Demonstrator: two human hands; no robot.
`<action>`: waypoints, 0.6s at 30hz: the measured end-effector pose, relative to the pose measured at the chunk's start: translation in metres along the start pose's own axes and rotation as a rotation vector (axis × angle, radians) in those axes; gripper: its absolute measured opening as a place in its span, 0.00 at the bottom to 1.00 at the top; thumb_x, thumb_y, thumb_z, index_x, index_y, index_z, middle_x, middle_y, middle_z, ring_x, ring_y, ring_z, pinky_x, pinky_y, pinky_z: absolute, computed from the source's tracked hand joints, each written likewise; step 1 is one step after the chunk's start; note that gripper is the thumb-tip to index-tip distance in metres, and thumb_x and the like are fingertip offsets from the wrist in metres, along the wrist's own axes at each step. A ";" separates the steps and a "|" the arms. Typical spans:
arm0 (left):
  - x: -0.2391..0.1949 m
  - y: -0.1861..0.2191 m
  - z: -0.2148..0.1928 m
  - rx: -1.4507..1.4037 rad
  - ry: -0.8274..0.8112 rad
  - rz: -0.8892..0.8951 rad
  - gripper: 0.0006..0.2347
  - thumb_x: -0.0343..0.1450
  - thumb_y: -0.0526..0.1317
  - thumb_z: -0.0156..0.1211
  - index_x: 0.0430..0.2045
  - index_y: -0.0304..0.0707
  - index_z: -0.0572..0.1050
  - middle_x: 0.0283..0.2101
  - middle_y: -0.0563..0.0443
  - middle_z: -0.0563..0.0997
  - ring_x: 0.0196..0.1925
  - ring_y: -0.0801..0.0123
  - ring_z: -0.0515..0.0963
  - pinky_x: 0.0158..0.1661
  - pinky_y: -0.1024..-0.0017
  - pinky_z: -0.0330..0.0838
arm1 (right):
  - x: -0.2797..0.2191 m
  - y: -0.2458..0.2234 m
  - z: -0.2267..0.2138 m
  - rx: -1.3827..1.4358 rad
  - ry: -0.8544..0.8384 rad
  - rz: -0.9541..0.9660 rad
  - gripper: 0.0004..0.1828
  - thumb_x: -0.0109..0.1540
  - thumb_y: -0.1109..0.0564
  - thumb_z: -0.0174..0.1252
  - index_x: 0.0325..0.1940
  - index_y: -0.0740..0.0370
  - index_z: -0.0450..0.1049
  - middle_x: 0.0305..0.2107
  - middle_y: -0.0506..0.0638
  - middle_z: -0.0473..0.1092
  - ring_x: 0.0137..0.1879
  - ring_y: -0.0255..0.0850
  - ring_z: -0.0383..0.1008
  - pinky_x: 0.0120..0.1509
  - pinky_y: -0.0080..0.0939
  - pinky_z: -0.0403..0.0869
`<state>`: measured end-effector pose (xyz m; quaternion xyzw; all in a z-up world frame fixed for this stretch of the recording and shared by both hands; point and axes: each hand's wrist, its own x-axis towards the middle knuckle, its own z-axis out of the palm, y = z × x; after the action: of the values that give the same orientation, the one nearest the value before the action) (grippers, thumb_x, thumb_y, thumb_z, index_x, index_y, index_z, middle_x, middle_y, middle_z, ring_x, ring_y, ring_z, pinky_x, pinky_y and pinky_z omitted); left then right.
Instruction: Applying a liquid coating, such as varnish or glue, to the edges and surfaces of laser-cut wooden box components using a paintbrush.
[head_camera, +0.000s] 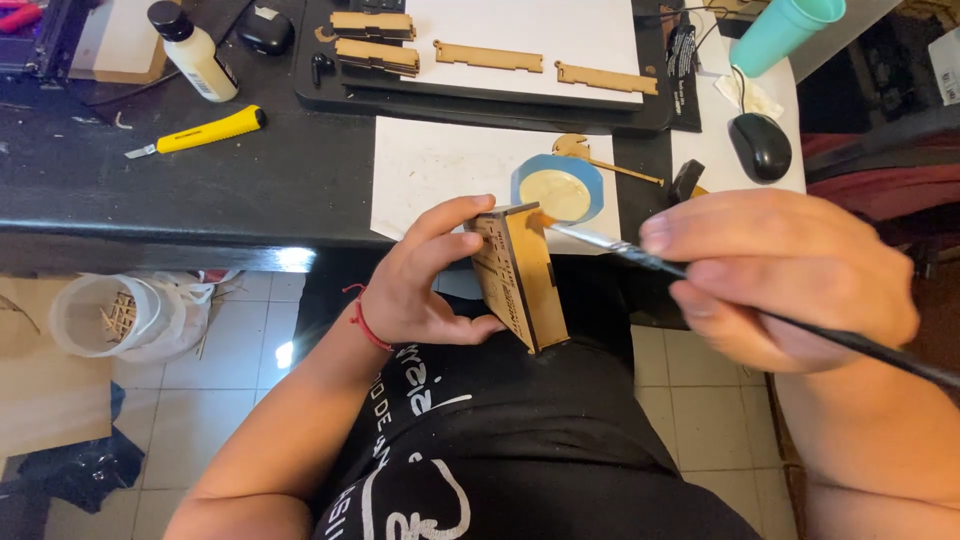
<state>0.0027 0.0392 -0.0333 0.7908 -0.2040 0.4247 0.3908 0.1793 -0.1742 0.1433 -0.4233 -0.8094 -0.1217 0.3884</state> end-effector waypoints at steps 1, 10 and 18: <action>0.000 0.000 0.000 0.003 0.002 0.003 0.37 0.68 0.46 0.76 0.67 0.51 0.54 0.69 0.38 0.60 0.72 0.50 0.66 0.70 0.55 0.68 | 0.006 -0.003 0.001 -0.011 -0.037 0.012 0.03 0.60 0.68 0.54 0.33 0.71 0.66 0.33 0.68 0.73 0.37 0.60 0.81 0.40 0.50 0.82; 0.003 0.002 0.001 -0.019 0.025 0.013 0.36 0.68 0.48 0.74 0.67 0.51 0.55 0.68 0.37 0.62 0.71 0.50 0.67 0.70 0.55 0.68 | -0.021 0.005 -0.015 0.377 -0.018 0.214 0.06 0.58 0.66 0.56 0.38 0.69 0.68 0.36 0.64 0.75 0.42 0.47 0.85 0.45 0.31 0.90; 0.007 0.001 -0.002 -0.001 0.055 0.001 0.35 0.67 0.50 0.74 0.65 0.48 0.56 0.67 0.37 0.63 0.70 0.48 0.68 0.70 0.54 0.67 | -0.001 -0.002 -0.006 0.356 -0.069 0.207 0.05 0.56 0.67 0.55 0.32 0.69 0.65 0.31 0.65 0.73 0.36 0.50 0.82 0.40 0.41 0.86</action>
<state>0.0056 0.0403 -0.0263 0.7784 -0.1939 0.4465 0.3964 0.1809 -0.1787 0.1469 -0.4326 -0.7832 0.0784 0.4397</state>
